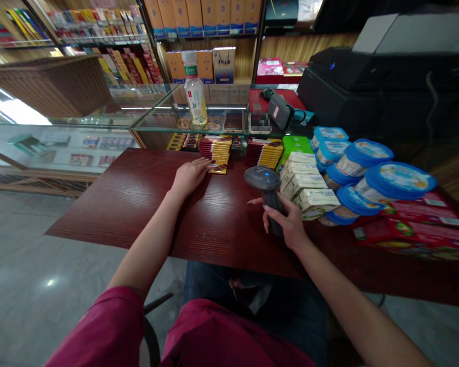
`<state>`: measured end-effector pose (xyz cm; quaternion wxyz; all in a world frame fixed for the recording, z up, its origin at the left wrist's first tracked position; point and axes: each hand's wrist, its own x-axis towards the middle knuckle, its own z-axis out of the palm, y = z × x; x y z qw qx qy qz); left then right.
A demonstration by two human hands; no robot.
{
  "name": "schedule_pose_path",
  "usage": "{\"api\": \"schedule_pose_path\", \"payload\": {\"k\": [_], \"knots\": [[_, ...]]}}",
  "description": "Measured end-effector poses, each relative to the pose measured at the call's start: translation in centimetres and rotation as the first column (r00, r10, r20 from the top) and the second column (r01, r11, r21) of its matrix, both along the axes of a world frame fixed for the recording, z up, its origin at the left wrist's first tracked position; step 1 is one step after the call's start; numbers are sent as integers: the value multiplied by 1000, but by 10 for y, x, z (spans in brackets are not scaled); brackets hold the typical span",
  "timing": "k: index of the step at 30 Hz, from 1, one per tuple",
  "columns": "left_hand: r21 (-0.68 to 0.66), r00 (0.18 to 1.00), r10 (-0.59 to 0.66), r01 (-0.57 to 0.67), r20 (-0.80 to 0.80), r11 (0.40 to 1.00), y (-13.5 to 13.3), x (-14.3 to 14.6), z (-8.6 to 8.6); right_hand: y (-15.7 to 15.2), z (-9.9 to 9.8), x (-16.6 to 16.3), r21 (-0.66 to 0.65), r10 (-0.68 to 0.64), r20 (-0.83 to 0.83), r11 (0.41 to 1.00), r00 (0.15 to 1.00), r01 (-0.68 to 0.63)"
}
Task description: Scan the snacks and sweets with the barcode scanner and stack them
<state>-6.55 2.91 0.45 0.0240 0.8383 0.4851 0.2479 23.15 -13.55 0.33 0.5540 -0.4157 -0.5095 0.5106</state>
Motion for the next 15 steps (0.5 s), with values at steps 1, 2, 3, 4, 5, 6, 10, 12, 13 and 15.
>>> {"api": "schedule_pose_path", "payload": {"k": [1,2,3,4,5,6,10,12,13,15], "knots": [[25,999,-30,30,16,999,0,10,4,1,-1,0,11,-5,-6,1000,1000,5],[51,997,-71,69,31,996,1,23,8,1,-2,0,18,-10,-10,1000,1000,10],[79,992,-120,116,43,990,3,37,13,2,-2,1,20,-15,-12,1000,1000,15],[105,984,-168,162,51,981,6,52,17,2,-3,1,21,-22,-10,1000,1000,23],[128,975,-213,205,54,970,12,69,21,2,-3,1,20,-30,-6,999,1000,30],[146,966,-254,244,52,959,18,85,25,2,-3,1,16,-36,0,999,999,36],[156,950,-312,311,-18,937,47,136,33,2,-3,1,21,-58,17,998,998,58],[148,955,-288,295,-68,944,56,148,33,3,-5,2,31,-60,34,998,998,59],[152,960,-269,279,-83,948,58,150,32,3,-6,3,38,-59,46,998,997,58],[173,967,-243,253,-82,952,55,147,31,3,-8,4,45,-62,62,997,996,60]]}}
